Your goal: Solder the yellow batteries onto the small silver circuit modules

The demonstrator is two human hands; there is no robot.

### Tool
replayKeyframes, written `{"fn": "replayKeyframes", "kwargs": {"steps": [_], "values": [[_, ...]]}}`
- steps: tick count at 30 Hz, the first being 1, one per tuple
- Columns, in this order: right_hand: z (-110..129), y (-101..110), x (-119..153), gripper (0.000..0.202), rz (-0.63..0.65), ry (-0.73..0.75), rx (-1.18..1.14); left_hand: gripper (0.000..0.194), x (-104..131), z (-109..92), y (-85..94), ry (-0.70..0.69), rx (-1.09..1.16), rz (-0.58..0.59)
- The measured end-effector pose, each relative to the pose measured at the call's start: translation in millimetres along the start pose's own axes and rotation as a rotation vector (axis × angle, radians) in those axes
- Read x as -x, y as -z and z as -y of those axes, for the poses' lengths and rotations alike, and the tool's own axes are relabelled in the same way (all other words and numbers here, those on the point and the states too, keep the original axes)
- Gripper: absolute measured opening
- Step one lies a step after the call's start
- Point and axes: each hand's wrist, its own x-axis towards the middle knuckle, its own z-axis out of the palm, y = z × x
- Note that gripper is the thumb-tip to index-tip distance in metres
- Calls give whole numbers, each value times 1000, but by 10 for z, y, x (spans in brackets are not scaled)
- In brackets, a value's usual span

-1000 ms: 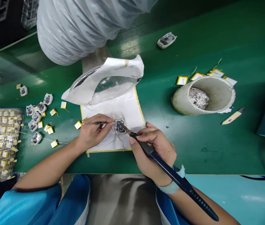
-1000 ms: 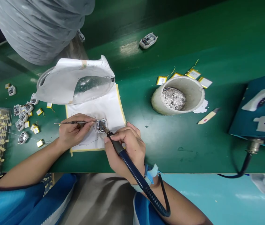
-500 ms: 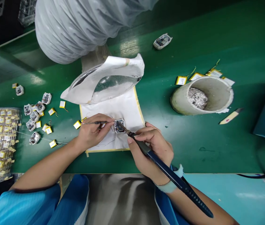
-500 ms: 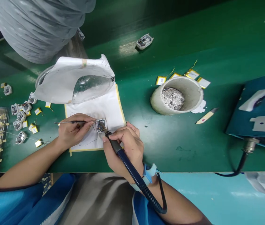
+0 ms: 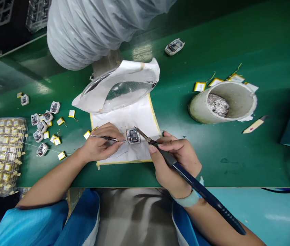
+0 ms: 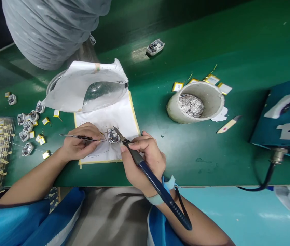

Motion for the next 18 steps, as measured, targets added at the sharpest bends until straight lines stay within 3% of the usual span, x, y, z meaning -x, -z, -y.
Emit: {"fn": "replayKeyframes", "kwargs": {"steps": [6, 10, 13, 18], "values": [[4, -8, 4, 20, -7, -1, 7, 19, 13, 10, -40, -2, -19, -10], [5, 6, 8, 20, 14, -5, 1, 13, 26, 16, -114, 51, -16, -157], [6, 22, -2, 23, 49, 6, 9, 20, 19, 11, -194, 80, -34, -250], [24, 26, -31, 23, 85, 45, 39, 12, -32, -17, -268, 102, -184, -193]]}}
